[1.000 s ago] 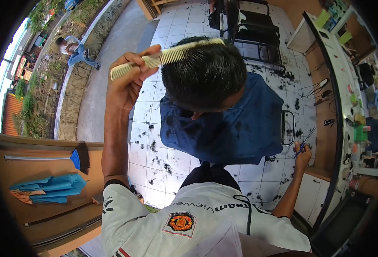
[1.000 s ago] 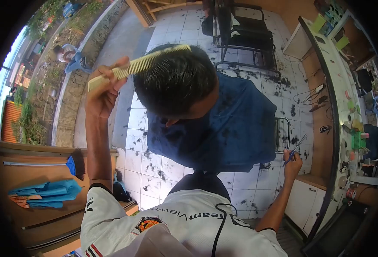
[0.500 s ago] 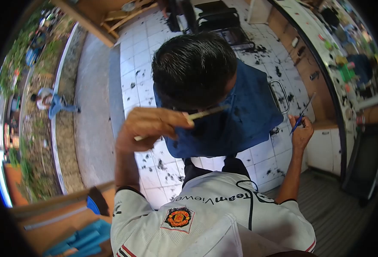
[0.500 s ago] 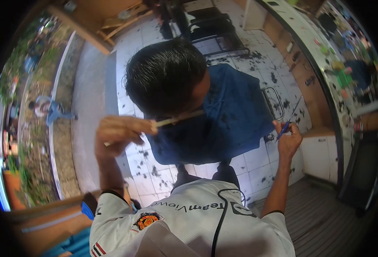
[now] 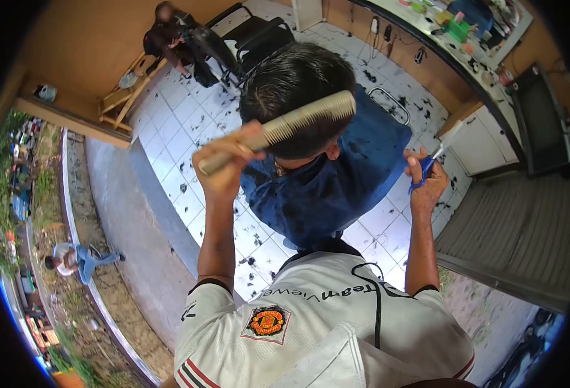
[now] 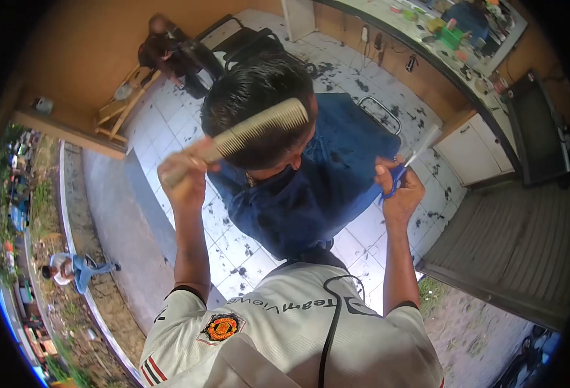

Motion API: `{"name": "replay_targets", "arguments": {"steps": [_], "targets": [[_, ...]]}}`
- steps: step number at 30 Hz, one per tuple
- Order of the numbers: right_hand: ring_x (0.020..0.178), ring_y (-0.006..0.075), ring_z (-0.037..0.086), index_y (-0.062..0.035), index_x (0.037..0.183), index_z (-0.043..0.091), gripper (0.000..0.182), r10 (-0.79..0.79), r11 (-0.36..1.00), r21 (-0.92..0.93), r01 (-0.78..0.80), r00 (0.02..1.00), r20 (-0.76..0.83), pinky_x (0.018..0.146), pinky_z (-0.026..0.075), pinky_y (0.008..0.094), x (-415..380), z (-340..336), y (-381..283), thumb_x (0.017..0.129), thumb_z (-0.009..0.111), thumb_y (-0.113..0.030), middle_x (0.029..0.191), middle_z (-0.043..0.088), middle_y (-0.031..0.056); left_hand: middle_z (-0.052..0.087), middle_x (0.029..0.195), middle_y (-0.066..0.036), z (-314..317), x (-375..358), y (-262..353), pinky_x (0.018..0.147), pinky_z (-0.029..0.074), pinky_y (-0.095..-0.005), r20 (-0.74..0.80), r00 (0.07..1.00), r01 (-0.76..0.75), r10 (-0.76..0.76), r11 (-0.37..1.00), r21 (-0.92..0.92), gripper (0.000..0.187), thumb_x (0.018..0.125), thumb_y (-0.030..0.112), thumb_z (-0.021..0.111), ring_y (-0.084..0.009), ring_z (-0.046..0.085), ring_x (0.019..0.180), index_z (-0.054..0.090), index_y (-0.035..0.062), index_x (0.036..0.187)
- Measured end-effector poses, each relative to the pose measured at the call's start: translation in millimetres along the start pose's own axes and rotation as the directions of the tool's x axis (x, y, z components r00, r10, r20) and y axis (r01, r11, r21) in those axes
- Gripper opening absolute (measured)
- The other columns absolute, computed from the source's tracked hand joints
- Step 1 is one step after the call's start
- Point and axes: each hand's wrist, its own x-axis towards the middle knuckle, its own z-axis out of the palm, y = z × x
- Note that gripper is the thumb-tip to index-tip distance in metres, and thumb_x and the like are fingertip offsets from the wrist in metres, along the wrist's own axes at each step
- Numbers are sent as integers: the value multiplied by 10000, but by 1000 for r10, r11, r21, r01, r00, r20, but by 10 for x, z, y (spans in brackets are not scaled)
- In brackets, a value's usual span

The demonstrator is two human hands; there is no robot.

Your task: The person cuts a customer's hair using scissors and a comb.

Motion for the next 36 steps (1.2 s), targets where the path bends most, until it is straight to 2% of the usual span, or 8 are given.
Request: {"name": "replay_targets", "arguments": {"steps": [3,8,12,17,23,27,30,36], "targets": [[847,138,662,13,971,726,210,-14,998,-65,11,999,-50,808,528,270,52,-101,28,867,766,-165,959,712,105,712,1053,-245,38,202,271,616,619,-385,600,794,-341,96,887,310,89,846,-7,726,-324,736,785,666,-17,781],[893,190,666,8,1058,695,304,-209,973,65,223,963,-170,1006,461,395,177,208,-247,944,669,-273,972,724,126,710,1052,-260,-610,809,117,638,622,-385,375,927,15,11,998,-64,96,849,-2,701,-315,735,752,686,-4,754],[686,103,627,7,964,705,239,-249,956,-187,226,962,-112,1022,464,371,27,284,-291,907,715,-224,779,700,65,721,947,-272,-711,1317,141,707,630,-396,890,411,54,-198,980,193,128,686,-129,694,-385,735,778,731,-31,760],[642,102,594,12,878,691,214,-197,968,-217,122,909,-366,852,515,312,-486,577,-465,882,740,-196,760,700,90,696,988,-319,-728,1930,-377,651,633,-431,768,592,198,245,879,-433,98,778,-53,716,-407,731,837,676,-50,688],[680,128,611,3,883,690,287,-80,972,-220,-79,772,-631,690,460,274,-1437,914,-439,894,728,-281,778,706,91,714,825,-282,-912,2120,-695,636,612,-378,986,162,391,29,916,-91,151,764,19,733,-367,739,743,673,-52,645],[712,130,625,-15,830,675,296,-16,942,-226,-248,640,-768,671,448,276,-1944,1021,-468,887,737,-298,752,692,76,723,946,-143,-970,1021,-498,570,639,-451,157,960,-125,232,857,-500,111,885,99,668,-302,717,713,647,71,780],[713,125,631,-27,827,670,282,-67,950,-237,-203,608,-791,651,436,274,-2115,1056,-579,899,726,-293,736,681,70,748,990,-122,-883,659,-548,794,620,-380,279,696,-670,662,738,-80,191,986,192,595,-369,718,980,714,71,899],[713,130,637,-10,870,683,263,-101,937,-283,-205,616,-781,675,479,278,-2287,1321,-791,903,726,-267,739,677,70,704,1103,-238,-571,542,-808,862,592,-391,173,888,-430,426,903,-17,156,872,-94,588,-367,678,1093,704,-6,930]]}}
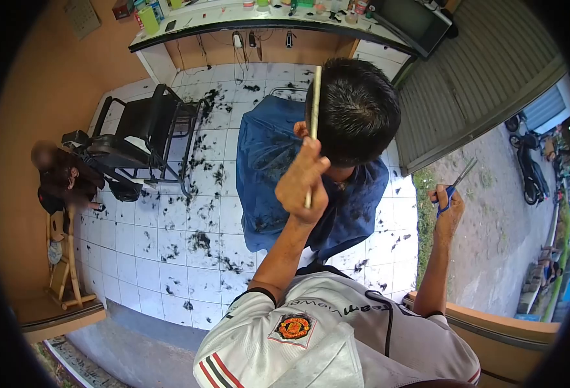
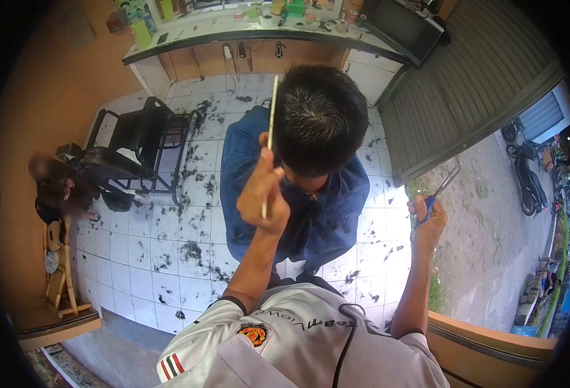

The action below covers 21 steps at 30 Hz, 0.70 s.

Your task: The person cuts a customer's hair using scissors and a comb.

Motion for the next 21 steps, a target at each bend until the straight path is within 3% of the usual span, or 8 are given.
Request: {"name": "replay_targets", "arguments": {"steps": [1,5,8,10,13,15,18,21], "targets": [[722,136,644,-1,890,687,265,-13,1000,-19,13,1000,13,678,491,278,-30,-9,-4,898,730,-262,746,679,73,690,1123,-267,4,17,-18,883,584,-407,-43,986,157,-159,986,-50,166,852,-144,576,-367,675,1098,688,-34,907],[736,140,652,17,930,691,284,19,996,-92,-19,1000,-1,683,500,273,-152,-57,-33,885,738,-260,765,687,83,673,1144,-293,-259,287,27,920,560,-388,-124,987,95,-101,994,-52,218,822,-187,573,-347,667,1120,693,-41,931],[740,147,657,29,948,693,309,48,996,-81,-49,999,-14,703,509,273,-145,-59,24,869,748,-265,784,692,88,689,1130,-267,-208,462,157,917,559,-378,115,992,-43,47,998,-34,205,822,-171,602,-328,683,1092,701,-37,942],[748,157,666,30,955,694,325,-41,993,-113,33,997,-61,714,513,278,-154,1,-39,861,758,-274,789,693,90,706,1136,-214,-189,543,13,880,572,-360,151,980,118,-129,990,80,125,884,-75,609,-259,708,1017,710,-45,952],[696,139,656,25,939,691,307,-4,995,-97,-4,996,-84,658,530,259,-197,-34,-85,822,797,-239,781,684,77,682,1110,-277,-366,1007,-436,771,635,-369,118,816,511,-566,612,-604,63,849,-35,688,-329,691,1012,703,-56,907],[657,120,647,26,937,686,303,59,997,-47,-61,997,-49,602,536,230,-226,-36,-107,790,823,-202,759,673,62,668,1093,-319,-382,1282,-664,751,643,-389,498,765,605,-409,188,-774,62,827,-48,692,-364,683,1023,699,-64,887],[682,124,657,23,949,689,308,30,999,-21,-31,999,-28,630,538,246,-229,45,-56,799,820,-212,762,680,61,668,1078,-330,-226,1520,-667,765,641,-409,776,610,739,-160,468,-484,51,804,-62,698,-369,685,1017,697,-61,856],[673,121,642,16,919,697,266,-55,998,26,56,998,-26,650,511,246,-240,139,-64,813,812,-199,759,677,53,684,1045,-323,-374,1505,-685,764,612,-406,847,503,728,-173,613,-308,47,812,-22,700,-336,700,955,709,-57,841]]}}
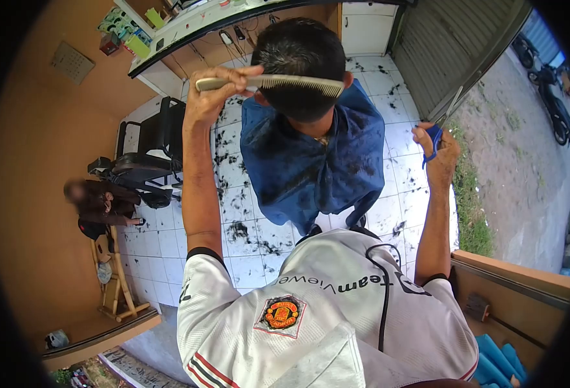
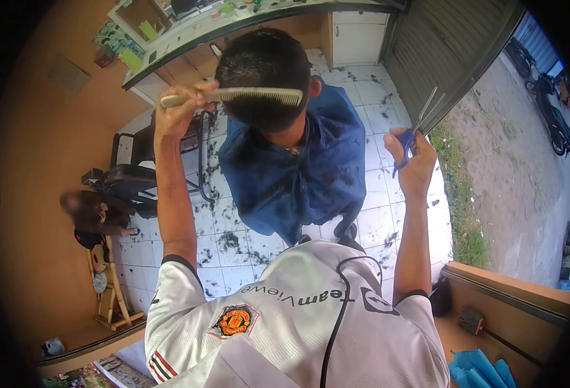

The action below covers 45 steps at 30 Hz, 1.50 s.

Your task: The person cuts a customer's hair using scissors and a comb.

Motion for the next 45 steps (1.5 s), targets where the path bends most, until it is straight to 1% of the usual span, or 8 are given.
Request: {"name": "replay_targets", "arguments": {"steps": [5,9,12,15,31,35,37,45], "targets": [[624,100,598,9,799,696,248,74,996,31,-81,981,180,618,472,233,-10,55,-129,802,840,-193,691,672,45,712,918,-265,223,-465,144,779,566,-388,125,976,113,-176,910,398,124,836,68,698,-277,701,798,702,-48,881],[996,159,665,-5,1232,599,453,-127,915,402,19,961,245,874,536,269,204,599,-248,833,796,-87,1079,700,99,679,795,-99,294,-523,20,625,518,-291,-222,963,-170,152,984,-62,438,946,283,632,-166,605,622,602,-53,1226],[1134,188,616,-11,1338,511,566,-173,804,592,-56,930,323,954,509,300,353,1058,-336,847,781,-86,1251,629,114,654,794,-6,410,-376,-186,449,356,-169,-561,826,252,-60,929,272,513,950,421,640,-22,498,574,632,28,1279],[1104,179,621,-8,1324,526,562,-235,819,573,22,924,301,962,495,306,360,1264,-366,843,793,-123,1218,639,104,657,822,11,533,-364,-471,453,356,-180,-484,826,358,-289,932,54,544,883,397,739,-22,472,564,635,65,1302],[1128,196,593,-14,1340,511,597,-253,851,524,21,893,374,977,486,314,285,1156,-287,837,805,-145,1288,585,107,659,846,18,864,-285,-450,454,374,-205,-594,777,359,-208,922,146,574,802,190,828,-29,474,556,621,48,1318],[1169,213,588,-22,1348,511,629,-221,824,564,-62,880,421,981,494,335,442,821,-212,824,821,-180,1319,574,114,661,813,-59,700,-487,-212,515,450,-226,-730,629,114,266,898,425,455,1006,423,552,-68,538,582,649,-12,1100],[1208,230,578,-24,1357,508,665,-274,913,386,133,901,336,979,500,349,628,518,-5,811,835,-218,1319,583,128,663,820,-105,689,-452,87,602,506,-275,-569,316,-111,759,625,773,516,1058,455,399,-111,568,605,569,-13,922],[982,155,637,38,1279,547,491,69,966,221,-132,960,273,867,509,274,1598,-919,1897,868,762,-122,1119,662,103,666,809,-138,1571,-11,448,618,595,-300,-481,120,7,869,484,875,337,1070,351,416,-196,678,720,477,40,955]]}}
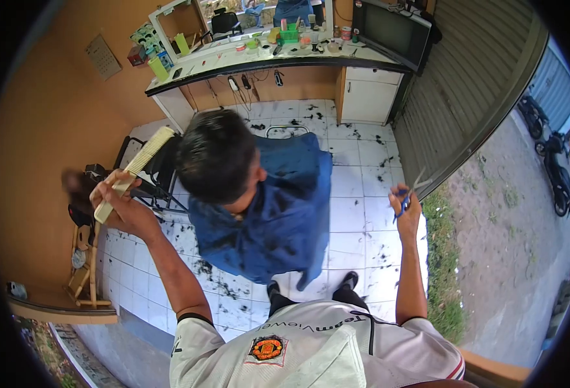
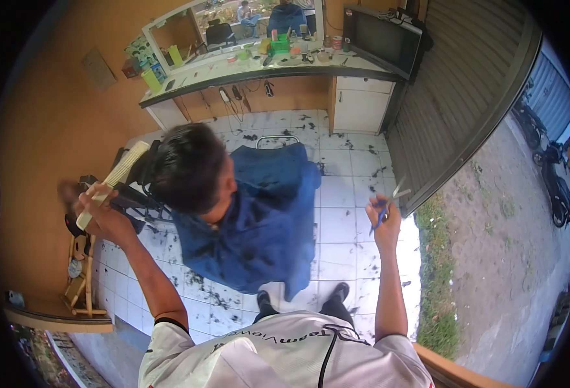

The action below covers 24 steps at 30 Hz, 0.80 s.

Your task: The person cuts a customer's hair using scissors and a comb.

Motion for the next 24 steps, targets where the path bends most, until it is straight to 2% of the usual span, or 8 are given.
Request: {"name": "replay_targets", "arguments": {"steps": [2,8,11,14,16,20,22,24], "targets": [[960,187,676,40,1265,563,532,91,993,-69,-94,995,-37,771,559,306,73,-590,266,878,758,-268,1082,687,131,678,861,-153,180,-233,144,564,591,-247,69,977,181,-199,961,209,235,1058,274,464,-191,689,768,470,49,990],[989,248,683,63,1302,522,615,372,928,70,-365,905,-208,800,571,346,482,-1881,580,883,731,-335,1099,668,145,686,865,-146,484,-809,437,583,571,-268,95,983,153,-159,986,65,295,1060,284,461,-178,676,761,547,22,954],[967,244,676,57,1296,533,620,326,945,44,-325,915,-237,806,565,340,872,-2032,641,879,736,-355,1122,657,143,679,789,-110,303,-948,418,684,523,-334,479,869,-8,-119,967,254,348,1050,368,472,-171,626,674,510,41,940],[700,139,632,23,982,679,318,175,972,-141,-190,978,-115,638,536,290,1343,-1942,581,855,770,-254,811,675,60,660,728,-92,332,-1130,719,772,497,-364,573,815,-288,-83,801,525,362,1041,384,491,-170,605,605,528,46,920],[562,107,576,-11,846,688,221,288,934,-206,-292,956,-50,506,461,267,1525,-1556,130,810,821,-184,670,637,32,638,694,-114,356,-1404,824,661,523,-338,419,904,-140,-81,871,471,412,1028,440,496,-187,597,583,498,39,934],[635,155,628,-38,839,674,361,-263,931,-221,289,955,139,628,510,295,1711,-540,108,686,917,-256,709,647,53,610,707,-181,1042,-2355,813,458,545,-312,10,989,138,-150,934,330,466,1018,484,481,-240,622,608,433,26,946],[842,209,652,-46,962,652,477,-386,918,-23,397,904,185,724,512,349,1690,67,252,664,917,-308,876,667,90,646,782,-160,1687,-2948,570,575,577,-343,146,961,199,-237,951,235,403,1010,409,534,-238,641,659,450,18,963],[820,290,625,-51,939,645,494,-290,812,-256,524,744,602,721,505,383,1841,529,494,662,900,-370,854,639,112,672,797,-186,2290,-3407,362,602,560,-350,419,851,259,-317,947,190,344,1033,358,513,-262,673,691,465,20,987]]}}
